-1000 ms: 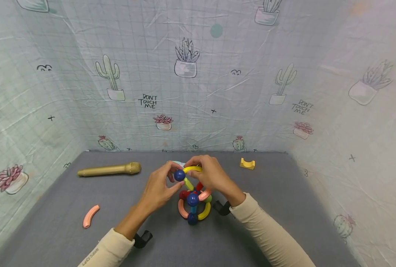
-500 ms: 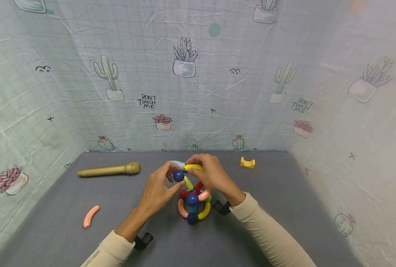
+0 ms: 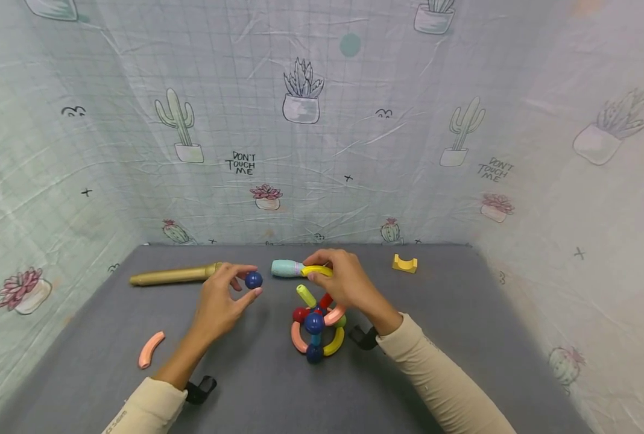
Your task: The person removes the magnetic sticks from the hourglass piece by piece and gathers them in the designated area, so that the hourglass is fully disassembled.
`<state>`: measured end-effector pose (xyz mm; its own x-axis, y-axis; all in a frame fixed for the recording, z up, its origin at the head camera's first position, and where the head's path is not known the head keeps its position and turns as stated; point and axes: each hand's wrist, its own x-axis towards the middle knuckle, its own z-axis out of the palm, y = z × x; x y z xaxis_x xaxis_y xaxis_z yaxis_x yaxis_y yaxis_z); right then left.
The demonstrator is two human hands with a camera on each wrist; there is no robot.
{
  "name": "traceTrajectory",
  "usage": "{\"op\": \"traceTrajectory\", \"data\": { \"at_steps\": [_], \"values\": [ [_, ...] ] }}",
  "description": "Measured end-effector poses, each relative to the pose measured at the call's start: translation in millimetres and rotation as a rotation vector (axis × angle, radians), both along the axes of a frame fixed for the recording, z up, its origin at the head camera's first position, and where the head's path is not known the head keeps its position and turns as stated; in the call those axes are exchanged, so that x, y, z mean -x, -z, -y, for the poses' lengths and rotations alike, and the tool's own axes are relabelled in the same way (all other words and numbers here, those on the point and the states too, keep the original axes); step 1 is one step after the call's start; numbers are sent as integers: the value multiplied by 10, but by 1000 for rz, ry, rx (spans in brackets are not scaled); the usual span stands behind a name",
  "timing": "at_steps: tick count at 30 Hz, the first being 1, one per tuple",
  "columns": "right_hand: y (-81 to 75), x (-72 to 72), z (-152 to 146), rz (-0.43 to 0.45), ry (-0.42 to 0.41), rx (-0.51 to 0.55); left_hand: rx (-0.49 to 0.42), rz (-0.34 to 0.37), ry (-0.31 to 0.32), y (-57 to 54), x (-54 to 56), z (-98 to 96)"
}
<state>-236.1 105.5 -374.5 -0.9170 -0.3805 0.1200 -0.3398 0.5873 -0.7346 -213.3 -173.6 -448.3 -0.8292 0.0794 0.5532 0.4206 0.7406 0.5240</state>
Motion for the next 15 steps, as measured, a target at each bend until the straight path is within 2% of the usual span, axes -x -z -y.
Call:
{"op": "traceTrajectory", "data": {
  "at_steps": [3, 6, 11, 15],
  "values": [
    [5, -2, -5, 6, 5, 3, 29, 14, -18, 75, 57, 214],
    [8, -2, -6, 9, 7, 8, 57, 72, -47, 120, 103, 420],
    [22, 1, -13, 5, 8, 18, 125, 223, -99, 116, 166, 714],
    [26, 1, -19, 2, 15, 19, 191, 335, -106, 94, 219, 861]
  ]
}}
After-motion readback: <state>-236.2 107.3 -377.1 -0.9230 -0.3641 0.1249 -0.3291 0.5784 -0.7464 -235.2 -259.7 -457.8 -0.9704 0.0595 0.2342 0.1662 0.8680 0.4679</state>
